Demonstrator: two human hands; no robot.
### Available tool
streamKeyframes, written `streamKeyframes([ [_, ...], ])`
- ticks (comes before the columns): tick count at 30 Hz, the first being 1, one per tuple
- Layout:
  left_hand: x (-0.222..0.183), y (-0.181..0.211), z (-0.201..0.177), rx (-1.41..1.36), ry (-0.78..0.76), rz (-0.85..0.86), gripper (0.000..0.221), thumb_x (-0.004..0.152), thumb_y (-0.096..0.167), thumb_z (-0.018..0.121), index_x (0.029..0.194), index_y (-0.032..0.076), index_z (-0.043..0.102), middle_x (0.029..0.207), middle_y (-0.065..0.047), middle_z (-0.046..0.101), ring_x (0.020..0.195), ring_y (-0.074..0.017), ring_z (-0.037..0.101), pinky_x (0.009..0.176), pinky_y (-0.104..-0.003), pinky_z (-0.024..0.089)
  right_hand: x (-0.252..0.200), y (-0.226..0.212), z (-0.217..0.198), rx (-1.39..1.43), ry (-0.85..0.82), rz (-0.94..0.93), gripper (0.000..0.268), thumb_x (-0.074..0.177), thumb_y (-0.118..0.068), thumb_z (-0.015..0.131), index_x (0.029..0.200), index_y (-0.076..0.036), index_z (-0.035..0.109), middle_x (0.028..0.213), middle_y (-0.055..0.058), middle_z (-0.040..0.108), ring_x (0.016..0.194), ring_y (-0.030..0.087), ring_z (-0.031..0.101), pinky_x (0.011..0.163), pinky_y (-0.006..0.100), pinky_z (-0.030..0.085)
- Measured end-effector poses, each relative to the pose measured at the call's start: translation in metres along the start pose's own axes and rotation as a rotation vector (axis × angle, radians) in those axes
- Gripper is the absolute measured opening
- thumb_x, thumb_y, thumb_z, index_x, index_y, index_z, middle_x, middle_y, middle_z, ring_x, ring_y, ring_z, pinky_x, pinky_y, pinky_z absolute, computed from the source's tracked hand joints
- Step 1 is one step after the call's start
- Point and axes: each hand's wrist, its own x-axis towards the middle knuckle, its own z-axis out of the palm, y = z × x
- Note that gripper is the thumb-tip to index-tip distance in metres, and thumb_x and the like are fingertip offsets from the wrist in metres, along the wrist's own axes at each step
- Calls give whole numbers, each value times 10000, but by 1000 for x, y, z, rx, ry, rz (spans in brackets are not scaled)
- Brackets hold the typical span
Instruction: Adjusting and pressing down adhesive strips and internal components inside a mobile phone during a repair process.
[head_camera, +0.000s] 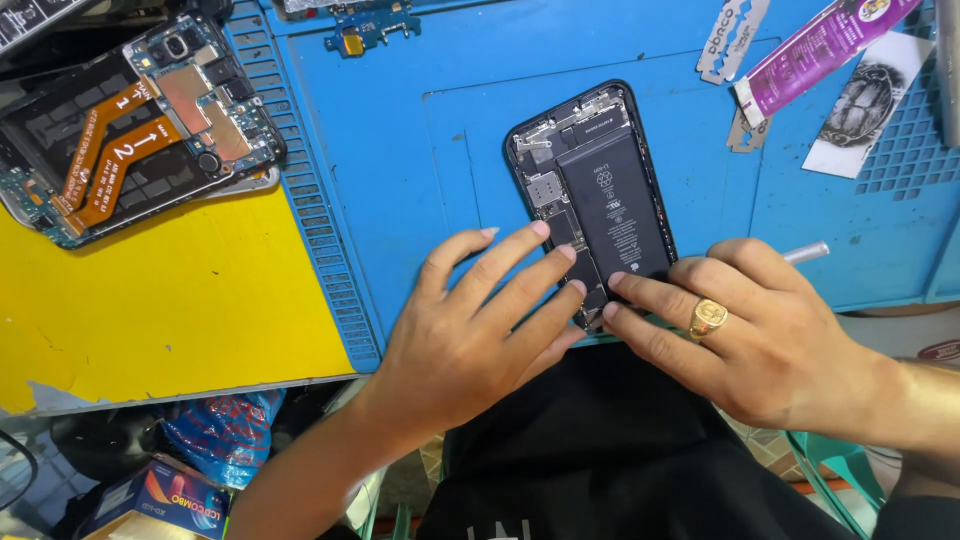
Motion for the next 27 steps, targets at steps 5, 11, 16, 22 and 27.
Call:
streamKeyframes([
  [5, 0, -1, 2, 11, 18, 13, 206, 1029, 295, 801, 1112, 126, 719, 1254, -65, 711, 1251, -294, 653, 988, -464, 501, -1, -5, 0, -18, 11, 41, 206, 1017, -104, 573, 1180, -56, 688, 1229, 157, 707, 833, 289, 623, 704, 415, 451],
  [11, 0, -1, 3, -6, 20, 7, 229, 1028, 293, 797, 1136, 111, 712, 1258, -68, 711, 1248, -293, 659, 978, -464, 503, -2, -6, 1, -17, 18, 54, 202, 1017, -92, 570, 1174, -58, 692, 1239, 156, 705, 827, 277, 620, 700, 406, 445],
  [16, -1, -1, 2, -2, 28, 4, 240, 1036, 297, 784, 1153, 101, 710, 1266, -65, 709, 1254, -286, 656, 977, -459, 508, 0, -7, 2, -33, 23, 50, 175, 1008, -89, 606, 1154, -59, 698, 1228, 153, 716, 808, 274, 605, 680, 403, 439],
  [22, -1, -2, 1, 23, 11, -2, 236, 1036, 330, 792, 1137, 143, 688, 1296, -77, 687, 1264, -259, 657, 989, -442, 495, -2, -5, 4, -25, 26, 70, 180, 1000, -120, 655, 1172, -79, 691, 1227, 126, 715, 813, 278, 613, 694, 416, 443],
  [27, -3, -2, 2, 52, 1, -17, 313, 1058, 342, 762, 1262, 137, 643, 1336, -74, 653, 1277, -243, 680, 985, -429, 502, -1, -6, 3, 3, 52, 72, 157, 992, -109, 670, 1141, -71, 698, 1194, 130, 721, 796, 263, 605, 695, 395, 437],
])
